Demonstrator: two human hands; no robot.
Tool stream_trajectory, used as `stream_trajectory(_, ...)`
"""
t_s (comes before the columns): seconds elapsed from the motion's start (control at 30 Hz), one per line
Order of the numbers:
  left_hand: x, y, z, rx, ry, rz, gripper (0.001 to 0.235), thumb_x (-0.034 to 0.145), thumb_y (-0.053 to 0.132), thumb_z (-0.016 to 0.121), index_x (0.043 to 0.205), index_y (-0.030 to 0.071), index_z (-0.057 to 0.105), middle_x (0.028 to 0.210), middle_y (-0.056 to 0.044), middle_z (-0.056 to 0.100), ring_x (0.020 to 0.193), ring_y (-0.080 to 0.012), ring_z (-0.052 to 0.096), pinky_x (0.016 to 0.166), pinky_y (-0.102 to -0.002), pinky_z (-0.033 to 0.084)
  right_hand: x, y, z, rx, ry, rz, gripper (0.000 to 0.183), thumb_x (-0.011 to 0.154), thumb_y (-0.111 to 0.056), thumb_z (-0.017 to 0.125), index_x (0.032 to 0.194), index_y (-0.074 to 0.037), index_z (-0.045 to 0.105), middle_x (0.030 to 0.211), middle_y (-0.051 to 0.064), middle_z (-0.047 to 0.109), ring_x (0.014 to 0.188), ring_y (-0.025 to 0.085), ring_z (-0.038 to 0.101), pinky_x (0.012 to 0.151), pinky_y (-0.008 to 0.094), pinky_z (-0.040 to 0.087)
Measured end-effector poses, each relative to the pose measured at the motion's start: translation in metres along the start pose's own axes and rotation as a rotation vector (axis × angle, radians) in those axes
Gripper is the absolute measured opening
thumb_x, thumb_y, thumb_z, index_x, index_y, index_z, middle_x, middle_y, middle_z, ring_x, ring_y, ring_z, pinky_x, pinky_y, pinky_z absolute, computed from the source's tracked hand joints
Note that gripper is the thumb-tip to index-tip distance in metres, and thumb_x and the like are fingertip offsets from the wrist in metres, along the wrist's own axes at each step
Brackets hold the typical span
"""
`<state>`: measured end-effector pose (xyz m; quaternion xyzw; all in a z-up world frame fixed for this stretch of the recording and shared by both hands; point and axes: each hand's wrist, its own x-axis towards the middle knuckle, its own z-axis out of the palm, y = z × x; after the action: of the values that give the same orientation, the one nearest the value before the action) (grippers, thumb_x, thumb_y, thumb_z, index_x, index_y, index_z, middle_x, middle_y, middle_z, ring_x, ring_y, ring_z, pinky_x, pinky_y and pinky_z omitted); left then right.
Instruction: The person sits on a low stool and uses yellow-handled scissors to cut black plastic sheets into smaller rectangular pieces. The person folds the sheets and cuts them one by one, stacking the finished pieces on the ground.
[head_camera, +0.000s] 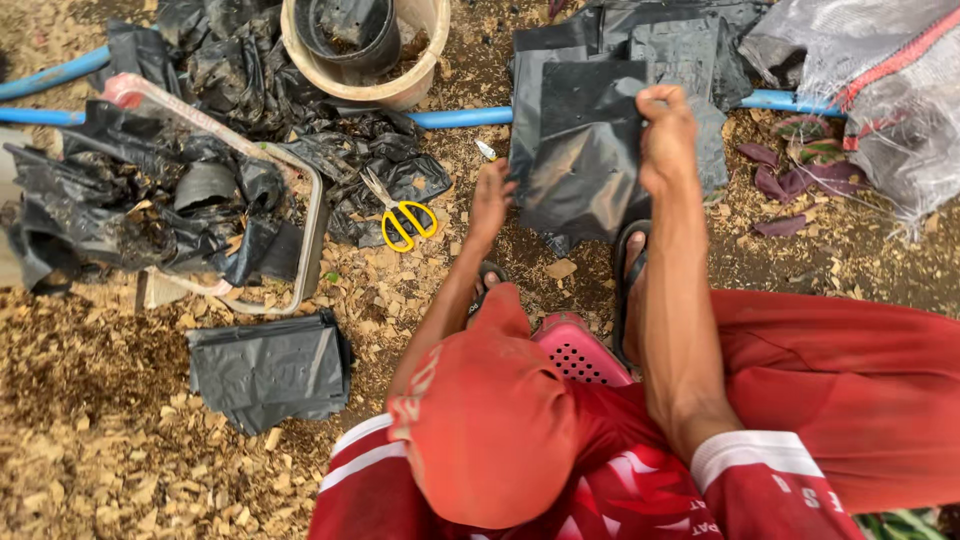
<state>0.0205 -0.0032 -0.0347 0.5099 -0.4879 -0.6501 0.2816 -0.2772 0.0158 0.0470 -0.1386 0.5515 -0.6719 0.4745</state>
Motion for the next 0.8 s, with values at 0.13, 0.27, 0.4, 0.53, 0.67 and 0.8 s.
stream_trajectory(0.13, -0.032, 0.058, -0.011, -0.288, -0.197, -0.089, 0.062, 0.100, 0.047, 0.056, 0.148, 0.009, 0.047, 0.150, -0.014, 0.046, 0.121, -0.0203, 0.062, 0.079, -0.034, 0.061, 0.037, 0.071, 0.016, 0.066, 0.063, 0.126, 0.005, 0.093, -0.009, 0.065, 0.097, -0.013, 0.064, 0.089, 0.001, 0.066, 0.081, 0.013, 0.061, 0.076, 0.029, 0.052)
stream_trajectory(0.27, -0.068, 0.121, -0.026, -0.065, 0.160, 0.074, 0.035, 0.094, 0.025, 0.075, 0.120, 0.002, 0.070, 0.104, -0.012, 0.074, 0.082, -0.0177, 0.071, 0.058, -0.028, 0.059, 0.029, 0.101, 0.070, -0.040, 0.133, 0.304, 0.012, 0.092, -0.024, 0.065, 0.100, -0.018, 0.059, 0.083, 0.000, 0.056, 0.072, 0.017, 0.048, 0.063, 0.037, 0.035)
stream_trajectory(0.4, -0.095, 0.176, -0.066, 0.271, 0.192, 0.173, 0.019, 0.094, 0.021, 0.076, 0.101, 0.005, 0.071, 0.083, -0.001, 0.074, 0.067, -0.0099, 0.069, 0.052, -0.026, 0.055, -0.013, 0.063, 0.135, -0.173, -0.069, -0.101, 0.036, 0.099, -0.044, 0.067, 0.117, -0.013, 0.063, 0.107, 0.002, 0.066, 0.098, 0.017, 0.059, 0.088, 0.039, 0.050)
stream_trajectory(0.53, -0.111, 0.212, -0.082, 0.500, 0.238, 0.249, 0.017, 0.092, 0.021, 0.077, 0.097, 0.005, 0.076, 0.080, 0.001, 0.074, 0.069, -0.0083, 0.066, 0.063, -0.029, 0.052, -0.057, -0.011, 0.167, 0.051, -0.556, -0.120, 0.040, 0.104, -0.045, 0.059, 0.122, -0.010, 0.070, 0.122, 0.010, 0.073, 0.119, 0.019, 0.068, 0.100, 0.037, 0.052)
stream_trajectory(0.67, -0.106, 0.239, -0.086, 0.241, 0.140, 0.262, 0.018, 0.091, 0.019, 0.072, 0.099, 0.003, 0.074, 0.089, 0.003, 0.074, 0.080, -0.0060, 0.065, 0.075, -0.028, 0.053, -0.063, -0.046, 0.165, -0.138, -0.757, -0.150, 0.038, 0.106, -0.043, 0.063, 0.117, -0.008, 0.069, 0.117, 0.011, 0.075, 0.107, 0.021, 0.069, 0.096, 0.036, 0.056)
stream_trajectory(0.8, -0.096, 0.254, -0.091, 0.176, 0.097, 0.239, 0.019, 0.095, 0.021, 0.068, 0.096, 0.003, 0.074, 0.091, 0.002, 0.073, 0.083, -0.0070, 0.063, 0.078, -0.027, 0.052, -0.057, -0.010, 0.148, -0.430, -0.572, 0.060, 0.045, 0.106, -0.048, 0.062, 0.123, -0.007, 0.059, 0.117, 0.013, 0.065, 0.104, 0.019, 0.061, 0.085, 0.043, 0.053)
